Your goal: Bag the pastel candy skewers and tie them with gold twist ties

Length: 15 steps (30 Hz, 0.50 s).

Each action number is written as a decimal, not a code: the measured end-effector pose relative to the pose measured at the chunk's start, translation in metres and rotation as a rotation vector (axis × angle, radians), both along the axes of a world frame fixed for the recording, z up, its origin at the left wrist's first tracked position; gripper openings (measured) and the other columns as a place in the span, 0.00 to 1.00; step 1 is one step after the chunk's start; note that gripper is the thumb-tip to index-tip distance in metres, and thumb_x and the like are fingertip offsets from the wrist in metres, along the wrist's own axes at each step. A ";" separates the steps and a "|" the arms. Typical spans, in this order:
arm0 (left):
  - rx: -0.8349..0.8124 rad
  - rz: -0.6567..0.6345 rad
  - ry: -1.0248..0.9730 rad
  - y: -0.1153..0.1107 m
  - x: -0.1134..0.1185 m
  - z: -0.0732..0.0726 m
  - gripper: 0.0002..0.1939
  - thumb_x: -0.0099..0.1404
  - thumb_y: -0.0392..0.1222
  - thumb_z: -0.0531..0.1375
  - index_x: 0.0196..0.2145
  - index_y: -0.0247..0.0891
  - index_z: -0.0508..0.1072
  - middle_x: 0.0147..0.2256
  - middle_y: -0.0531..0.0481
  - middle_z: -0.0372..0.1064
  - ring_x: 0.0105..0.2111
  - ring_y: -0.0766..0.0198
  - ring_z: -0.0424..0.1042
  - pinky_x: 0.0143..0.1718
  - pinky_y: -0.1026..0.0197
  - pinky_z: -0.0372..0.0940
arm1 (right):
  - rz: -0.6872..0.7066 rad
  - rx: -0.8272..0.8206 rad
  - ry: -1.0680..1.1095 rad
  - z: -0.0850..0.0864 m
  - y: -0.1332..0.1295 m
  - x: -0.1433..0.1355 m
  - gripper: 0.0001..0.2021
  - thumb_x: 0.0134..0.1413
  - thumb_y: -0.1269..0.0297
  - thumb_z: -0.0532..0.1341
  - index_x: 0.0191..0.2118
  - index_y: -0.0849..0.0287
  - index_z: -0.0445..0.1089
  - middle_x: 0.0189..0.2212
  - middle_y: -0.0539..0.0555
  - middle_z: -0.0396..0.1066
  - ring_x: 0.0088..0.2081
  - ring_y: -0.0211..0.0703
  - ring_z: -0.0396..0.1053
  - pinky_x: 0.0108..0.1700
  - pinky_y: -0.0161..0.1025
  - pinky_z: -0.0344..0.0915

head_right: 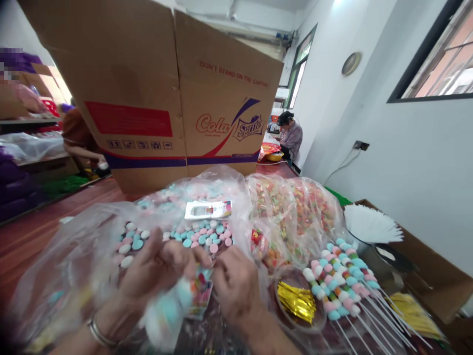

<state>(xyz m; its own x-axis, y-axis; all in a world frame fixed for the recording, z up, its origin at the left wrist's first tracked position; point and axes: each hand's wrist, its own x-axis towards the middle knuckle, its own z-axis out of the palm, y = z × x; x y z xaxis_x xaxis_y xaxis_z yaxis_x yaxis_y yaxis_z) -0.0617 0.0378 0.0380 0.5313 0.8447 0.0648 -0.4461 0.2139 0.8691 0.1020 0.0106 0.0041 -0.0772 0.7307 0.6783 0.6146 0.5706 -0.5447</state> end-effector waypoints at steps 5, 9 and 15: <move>-0.049 -0.032 0.294 -0.011 -0.003 -0.013 0.27 0.69 0.59 0.52 0.25 0.36 0.77 0.24 0.46 0.74 0.27 0.61 0.69 0.36 0.60 0.64 | -0.041 -0.029 -0.030 -0.005 0.003 0.002 0.11 0.56 0.74 0.52 0.24 0.58 0.63 0.23 0.49 0.62 0.28 0.37 0.61 0.32 0.35 0.56; -0.266 0.269 0.078 -0.026 0.018 -0.026 0.14 0.55 0.48 0.69 0.33 0.35 0.75 0.29 0.51 0.73 0.28 0.66 0.69 0.32 0.65 0.65 | 0.156 -0.167 0.124 -0.013 -0.016 -0.025 0.12 0.59 0.70 0.52 0.27 0.58 0.67 0.26 0.50 0.65 0.29 0.37 0.63 0.33 0.35 0.59; -0.027 0.755 0.227 -0.051 0.002 -0.030 0.12 0.57 0.44 0.68 0.37 0.40 0.72 0.29 0.55 0.73 0.28 0.66 0.71 0.31 0.68 0.67 | 0.387 -0.732 0.359 -0.019 -0.036 -0.044 0.10 0.61 0.63 0.54 0.31 0.58 0.68 0.25 0.47 0.65 0.28 0.36 0.62 0.31 0.32 0.61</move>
